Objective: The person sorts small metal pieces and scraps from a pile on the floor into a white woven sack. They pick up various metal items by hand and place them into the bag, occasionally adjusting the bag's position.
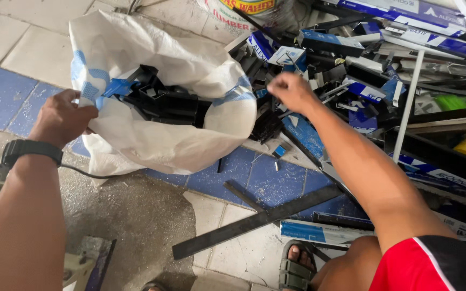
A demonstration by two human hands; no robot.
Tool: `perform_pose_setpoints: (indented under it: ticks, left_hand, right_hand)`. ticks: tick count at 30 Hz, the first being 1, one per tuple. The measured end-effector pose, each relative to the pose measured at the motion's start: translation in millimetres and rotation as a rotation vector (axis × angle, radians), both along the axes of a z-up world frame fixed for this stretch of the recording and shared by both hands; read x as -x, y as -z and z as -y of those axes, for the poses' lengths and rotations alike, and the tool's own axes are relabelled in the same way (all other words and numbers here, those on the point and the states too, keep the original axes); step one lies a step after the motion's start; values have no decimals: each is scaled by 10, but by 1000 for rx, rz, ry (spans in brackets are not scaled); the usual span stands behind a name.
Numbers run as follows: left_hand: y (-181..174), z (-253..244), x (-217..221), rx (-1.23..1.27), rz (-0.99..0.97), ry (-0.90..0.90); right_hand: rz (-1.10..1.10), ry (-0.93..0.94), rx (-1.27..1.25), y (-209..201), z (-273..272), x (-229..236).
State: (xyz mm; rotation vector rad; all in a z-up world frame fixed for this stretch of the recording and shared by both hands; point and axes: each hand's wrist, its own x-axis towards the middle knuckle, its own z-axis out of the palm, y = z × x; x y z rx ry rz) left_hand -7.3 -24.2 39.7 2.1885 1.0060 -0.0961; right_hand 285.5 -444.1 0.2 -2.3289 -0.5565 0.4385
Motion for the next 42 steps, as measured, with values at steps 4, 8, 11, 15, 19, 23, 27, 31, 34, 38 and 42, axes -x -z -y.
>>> perform_pose_setpoints:
  ticks: [4,8,11,15,19,23,27,31,34,38,42]
  left_hand:
    - [134,-63,-48,-39,6,-3]
    - [53,0,-39,-21,9,-16]
    - [-75,77,-26,-29,-33,0]
    - [-69,84,-34,-20,-41,-18]
    - [-151,149,-81,3,-44,-44]
    - [212,-49,17,-35,163,48]
    - [211,-13,35,-68,166,12]
    - [226,-66,9,-28,193,4]
    - [197,-46,26,-6,192,5]
    - [162,-50,38,-15,144,14]
    - [201,-92,40,-11,155,17]
  right_hand:
    - [-50,-209,614,515,342,2]
    - [87,-574,884,586,382,505]
    - [18,-560,1024,880,421,692]
    - [205,-563,926,1621,736,746]
    - [165,-470,876,1903,934,760]
    - [219,-377,661,1849,1047,633]
    - [317,-303,359,1724,853,240]
    - [257,88,192,1174,472,-136]
    - [207,181,-198,346,-1,53]
    - [11,-58,-669,-342,-619,311]
    - [-122,-166,-514,-387,-1195,534]
